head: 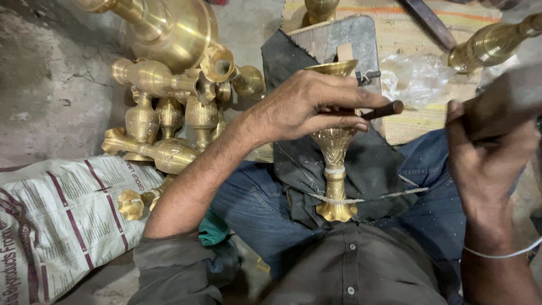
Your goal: The person sits cross-legged on the floor holding an engraved brass vase against a sandbag on their lap. They hold a punch against the vase surface and repeatedly strike it with a wooden mallet, repositioning the punch to work around the decorated body of the vase.
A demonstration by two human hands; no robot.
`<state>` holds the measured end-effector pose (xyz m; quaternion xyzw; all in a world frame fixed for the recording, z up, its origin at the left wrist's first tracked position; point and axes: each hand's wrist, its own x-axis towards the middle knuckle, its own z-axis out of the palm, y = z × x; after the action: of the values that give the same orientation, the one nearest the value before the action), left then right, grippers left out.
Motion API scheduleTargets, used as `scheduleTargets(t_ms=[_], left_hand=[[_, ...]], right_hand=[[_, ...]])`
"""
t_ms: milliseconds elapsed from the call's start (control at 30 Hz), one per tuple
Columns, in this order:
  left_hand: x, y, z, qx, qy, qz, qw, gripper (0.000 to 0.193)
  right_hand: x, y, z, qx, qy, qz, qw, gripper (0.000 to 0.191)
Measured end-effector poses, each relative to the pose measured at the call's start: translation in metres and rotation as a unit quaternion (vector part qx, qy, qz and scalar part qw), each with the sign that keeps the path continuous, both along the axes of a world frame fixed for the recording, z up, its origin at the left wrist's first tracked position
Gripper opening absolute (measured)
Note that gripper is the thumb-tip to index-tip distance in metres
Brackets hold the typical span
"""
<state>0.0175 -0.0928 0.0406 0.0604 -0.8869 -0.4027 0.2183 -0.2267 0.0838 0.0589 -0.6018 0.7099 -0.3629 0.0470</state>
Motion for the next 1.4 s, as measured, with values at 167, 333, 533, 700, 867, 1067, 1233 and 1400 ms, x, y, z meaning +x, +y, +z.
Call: scheduleTargets(t_ms=[167, 333, 533, 700, 867, 1067, 1233, 1400], left_hand=[[-0.001, -0.004, 0.002, -0.011, 0.01, -0.006, 1.0, 0.04], [-0.001, -0.002, 0.004, 0.004, -0.005, 0.007, 1.0, 0.042], [0.002, 0.0, -0.007, 0.097, 0.039, 0.067, 0.992, 0.041], [0.015, 0.037, -0.019, 0.292, 0.297, 0.339, 0.844, 0.022], [-0.004, 0.087, -0.02, 0.33, 0.301, 0.503, 0.74, 0.038], [-0.037, 0.097, -0.018, 0.331, 0.368, 0.507, 0.706, 0.038], [-0.046, 0.1, -0.013, 0.317, 0.329, 0.543, 0.705, 0.034], [-0.055, 0.102, -0.008, 0.281, 0.308, 0.581, 0.699, 0.031]], right_hand=[[0.0, 0.002, 0.001, -0.008, -0.003, -0.014, 1.0, 0.027], [-0.005, -0.002, -0.003, 0.003, -0.049, -0.015, 0.999, 0.027], [-0.021, -0.011, -0.011, 0.052, 0.093, -0.015, 0.994, 0.026], [-0.032, -0.031, -0.031, 0.048, -0.165, 0.039, 0.984, 0.051], [-0.027, -0.087, -0.025, 0.218, -0.089, 0.178, 0.956, 0.091], [0.006, -0.144, -0.017, 0.256, -0.072, 0.379, 0.886, 0.12], [-0.001, -0.15, -0.031, 0.292, -0.144, 0.349, 0.879, 0.111], [-0.004, -0.155, -0.042, 0.273, -0.142, 0.379, 0.872, 0.113]])
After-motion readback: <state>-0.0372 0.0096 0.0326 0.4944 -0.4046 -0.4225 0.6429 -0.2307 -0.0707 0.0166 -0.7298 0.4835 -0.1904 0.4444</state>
